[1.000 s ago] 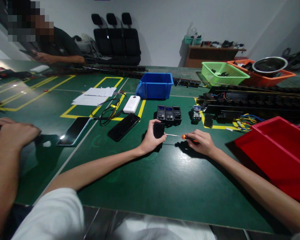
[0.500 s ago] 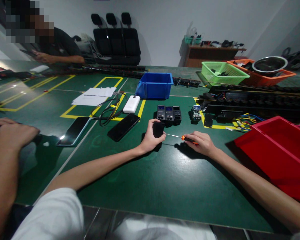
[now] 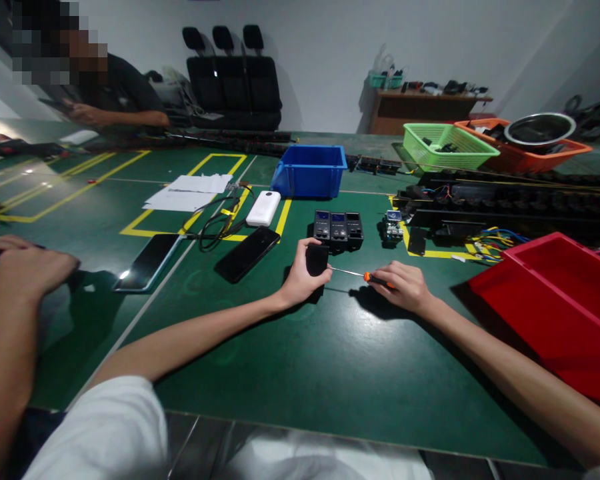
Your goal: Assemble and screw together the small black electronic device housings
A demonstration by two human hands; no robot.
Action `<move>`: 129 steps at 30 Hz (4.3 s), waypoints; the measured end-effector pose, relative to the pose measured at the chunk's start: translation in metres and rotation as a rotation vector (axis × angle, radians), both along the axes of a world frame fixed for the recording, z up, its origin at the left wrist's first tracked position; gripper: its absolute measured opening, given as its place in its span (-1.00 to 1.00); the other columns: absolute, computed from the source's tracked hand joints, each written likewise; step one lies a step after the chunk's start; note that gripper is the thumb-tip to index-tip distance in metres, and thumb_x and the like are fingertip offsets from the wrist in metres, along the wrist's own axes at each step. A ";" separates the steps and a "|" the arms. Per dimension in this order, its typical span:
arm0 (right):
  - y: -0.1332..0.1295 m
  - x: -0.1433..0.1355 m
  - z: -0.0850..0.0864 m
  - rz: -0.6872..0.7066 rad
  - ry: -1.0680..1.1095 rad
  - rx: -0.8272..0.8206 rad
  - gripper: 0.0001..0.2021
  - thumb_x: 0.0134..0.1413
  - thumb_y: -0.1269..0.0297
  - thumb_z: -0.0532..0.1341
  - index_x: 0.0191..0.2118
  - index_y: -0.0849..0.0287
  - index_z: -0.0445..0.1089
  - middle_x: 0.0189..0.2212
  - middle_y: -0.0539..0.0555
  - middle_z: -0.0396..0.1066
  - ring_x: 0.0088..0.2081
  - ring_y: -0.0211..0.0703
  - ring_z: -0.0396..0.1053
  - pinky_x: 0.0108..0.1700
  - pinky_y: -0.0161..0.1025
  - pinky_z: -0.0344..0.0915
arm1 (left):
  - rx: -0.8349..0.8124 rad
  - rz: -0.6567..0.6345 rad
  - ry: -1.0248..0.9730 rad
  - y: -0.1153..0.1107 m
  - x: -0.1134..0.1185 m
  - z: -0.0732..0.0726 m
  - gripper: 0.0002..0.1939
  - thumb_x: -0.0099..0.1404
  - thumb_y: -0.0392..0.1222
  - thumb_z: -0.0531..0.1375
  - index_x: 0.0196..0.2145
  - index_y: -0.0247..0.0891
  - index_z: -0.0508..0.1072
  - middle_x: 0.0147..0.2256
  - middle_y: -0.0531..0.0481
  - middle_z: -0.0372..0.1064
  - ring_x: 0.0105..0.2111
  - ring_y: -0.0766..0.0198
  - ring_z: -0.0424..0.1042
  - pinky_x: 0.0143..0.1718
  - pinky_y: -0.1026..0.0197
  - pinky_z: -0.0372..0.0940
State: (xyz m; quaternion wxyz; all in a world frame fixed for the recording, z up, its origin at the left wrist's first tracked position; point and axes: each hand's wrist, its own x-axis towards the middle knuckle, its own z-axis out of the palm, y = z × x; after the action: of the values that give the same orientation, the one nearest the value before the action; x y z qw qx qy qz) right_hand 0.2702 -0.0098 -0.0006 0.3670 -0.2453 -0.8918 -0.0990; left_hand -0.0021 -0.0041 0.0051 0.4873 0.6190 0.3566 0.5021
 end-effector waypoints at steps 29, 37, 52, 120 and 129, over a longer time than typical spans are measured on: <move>-0.003 -0.002 0.003 -0.090 -0.092 -0.053 -0.85 0.24 0.29 0.20 -0.17 0.22 0.46 -0.50 0.05 0.49 -0.54 -0.27 0.36 -0.44 -0.29 0.19 | 0.022 0.018 0.025 0.000 0.000 -0.001 -0.41 0.12 -0.26 0.28 0.04 -0.15 0.09 -0.31 0.06 0.33 -0.29 0.27 0.44 -0.18 0.12 0.34; -0.002 -0.002 -0.003 -0.114 -0.026 -0.114 -0.81 0.17 0.18 0.26 -0.18 0.18 0.42 -0.43 0.07 0.55 -0.48 -0.24 0.48 -0.42 -0.33 0.31 | 0.008 0.002 0.027 -0.001 0.000 0.000 -0.40 0.12 -0.25 0.29 0.04 -0.14 0.08 -0.30 0.05 0.33 -0.29 0.26 0.45 -0.18 0.12 0.35; -0.002 -0.002 0.001 -0.064 -0.017 -0.056 -0.90 0.17 0.28 0.27 -0.25 0.19 0.45 -0.48 0.07 0.51 -0.50 -0.24 0.43 -0.42 -0.31 0.27 | 0.003 -0.002 0.021 -0.001 0.001 0.000 -0.39 0.11 -0.26 0.29 0.04 -0.14 0.08 -0.31 0.07 0.34 -0.30 0.28 0.44 -0.19 0.14 0.35; 0.001 0.001 0.001 -0.096 0.013 0.050 -0.81 0.10 0.36 0.33 -0.14 0.18 0.44 -0.34 0.10 0.55 -0.39 -0.20 0.40 -0.36 -0.26 0.31 | 0.006 0.004 0.037 0.000 0.000 -0.001 -0.40 0.13 -0.20 0.30 0.04 -0.14 0.09 -0.28 0.05 0.32 -0.29 0.27 0.45 -0.20 0.13 0.36; -0.001 0.001 0.002 -0.134 -0.028 0.011 -0.84 0.15 0.26 0.29 -0.16 0.17 0.47 -0.46 0.07 0.49 -0.46 -0.20 0.33 -0.42 -0.24 0.22 | 0.005 -0.004 0.038 0.000 0.000 0.000 -0.40 0.14 -0.21 0.30 0.04 -0.14 0.08 -0.28 0.05 0.32 -0.29 0.27 0.45 -0.17 0.11 0.35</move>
State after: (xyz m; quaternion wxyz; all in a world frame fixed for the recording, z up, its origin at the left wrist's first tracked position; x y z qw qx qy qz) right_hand 0.2716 -0.0104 0.0018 0.3484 -0.3010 -0.8779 -0.1314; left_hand -0.0026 -0.0046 0.0048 0.4799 0.6306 0.3632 0.4900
